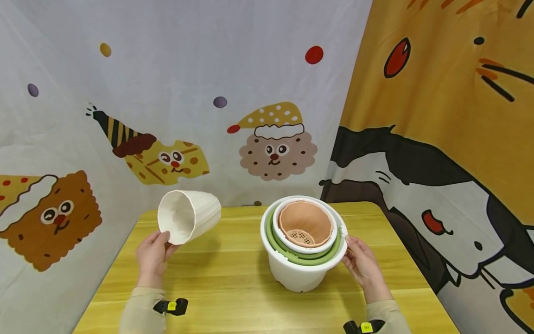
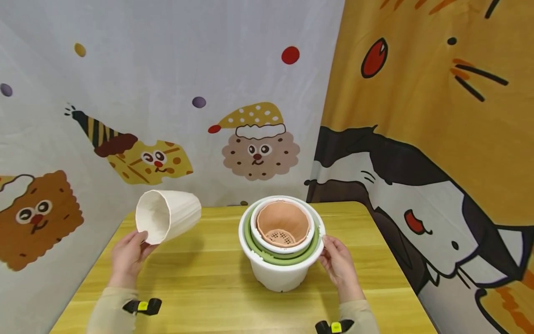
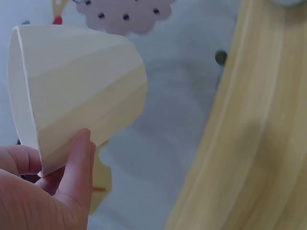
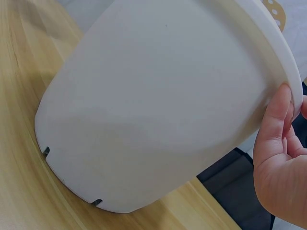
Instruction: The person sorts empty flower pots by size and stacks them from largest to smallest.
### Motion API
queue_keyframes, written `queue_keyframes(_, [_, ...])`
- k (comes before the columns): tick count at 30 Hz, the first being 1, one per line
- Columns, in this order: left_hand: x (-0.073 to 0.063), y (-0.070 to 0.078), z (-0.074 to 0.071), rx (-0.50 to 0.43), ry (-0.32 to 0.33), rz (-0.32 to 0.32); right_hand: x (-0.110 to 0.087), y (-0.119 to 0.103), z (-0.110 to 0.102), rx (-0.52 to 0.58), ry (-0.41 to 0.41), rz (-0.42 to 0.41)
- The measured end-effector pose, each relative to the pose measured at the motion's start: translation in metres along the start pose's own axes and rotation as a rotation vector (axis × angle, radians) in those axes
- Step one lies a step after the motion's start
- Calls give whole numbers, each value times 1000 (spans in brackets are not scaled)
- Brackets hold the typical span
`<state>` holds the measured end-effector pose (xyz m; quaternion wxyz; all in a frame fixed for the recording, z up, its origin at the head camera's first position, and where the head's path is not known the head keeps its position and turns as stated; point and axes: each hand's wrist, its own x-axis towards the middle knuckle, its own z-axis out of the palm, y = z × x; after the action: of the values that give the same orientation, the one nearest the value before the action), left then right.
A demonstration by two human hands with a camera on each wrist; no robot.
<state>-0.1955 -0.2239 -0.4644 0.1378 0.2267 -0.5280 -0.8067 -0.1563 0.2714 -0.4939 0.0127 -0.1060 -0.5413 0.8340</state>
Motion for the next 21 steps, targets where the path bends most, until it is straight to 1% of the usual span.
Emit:
queue_keyframes(4, [-9,2,13,-30,-54,-3,0,0,1,2,5,0])
queue_keyframes(9, [-18,1,30,11,-87,44,0,1,2,-3,9,-3])
queue_keyframes(13, [-24,0,43,41,-143,89,0,0,3,-5,18,1])
queue_keyframes(21, [-40,6,68,33,-235,131,0,-1,3,-9,23,8])
